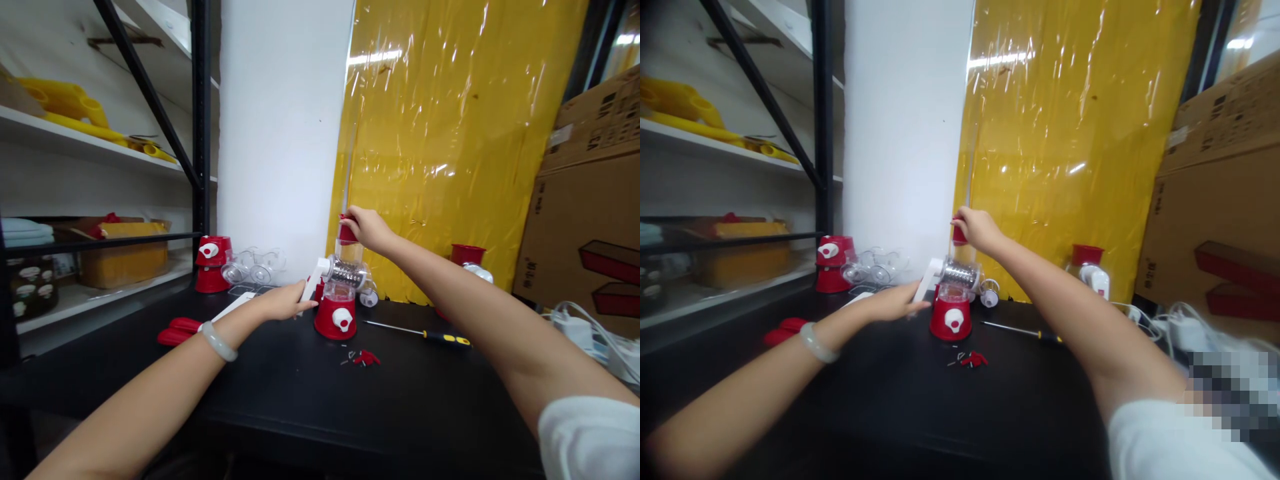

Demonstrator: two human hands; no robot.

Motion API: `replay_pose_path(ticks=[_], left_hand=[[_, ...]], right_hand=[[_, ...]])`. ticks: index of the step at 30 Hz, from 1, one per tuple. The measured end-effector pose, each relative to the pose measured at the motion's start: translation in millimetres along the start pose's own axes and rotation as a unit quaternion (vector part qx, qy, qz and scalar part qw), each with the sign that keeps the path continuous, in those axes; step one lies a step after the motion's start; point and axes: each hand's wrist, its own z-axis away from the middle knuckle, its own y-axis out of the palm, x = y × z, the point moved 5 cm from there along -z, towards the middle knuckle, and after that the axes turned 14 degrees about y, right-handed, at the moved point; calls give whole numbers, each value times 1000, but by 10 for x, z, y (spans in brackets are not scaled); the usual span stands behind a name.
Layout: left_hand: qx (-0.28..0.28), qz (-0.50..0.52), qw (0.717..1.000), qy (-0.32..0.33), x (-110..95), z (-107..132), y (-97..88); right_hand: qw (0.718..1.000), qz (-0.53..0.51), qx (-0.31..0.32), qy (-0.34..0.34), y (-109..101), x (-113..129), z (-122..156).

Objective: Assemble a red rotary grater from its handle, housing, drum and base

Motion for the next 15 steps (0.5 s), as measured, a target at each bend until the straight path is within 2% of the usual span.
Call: replay_pose_path(ticks=[3,7,9,11,13,15], left_hand=[[1,-9,1000,-6,-1,0,-2],[-36,-9,999,20,12,-36,-35],[-78,5,997,18,26,-69,-98],[-144,11,989,5,11,-111,-225],[-220,4,975,12,-78,-176,-406],[-258,8,966,26,-205,-296,-570]], right_hand=[[1000,-11,8,12,13,-25,8],[1000,-17,4,16,-21,-42,-7],[1000,-20,2,13,-42,-53,-21],[1000,-18,-2,10,-61,-66,-37],[1000,-15,-8,9,-77,-76,-54],[1000,-15,-16,10,-89,-83,-73]])
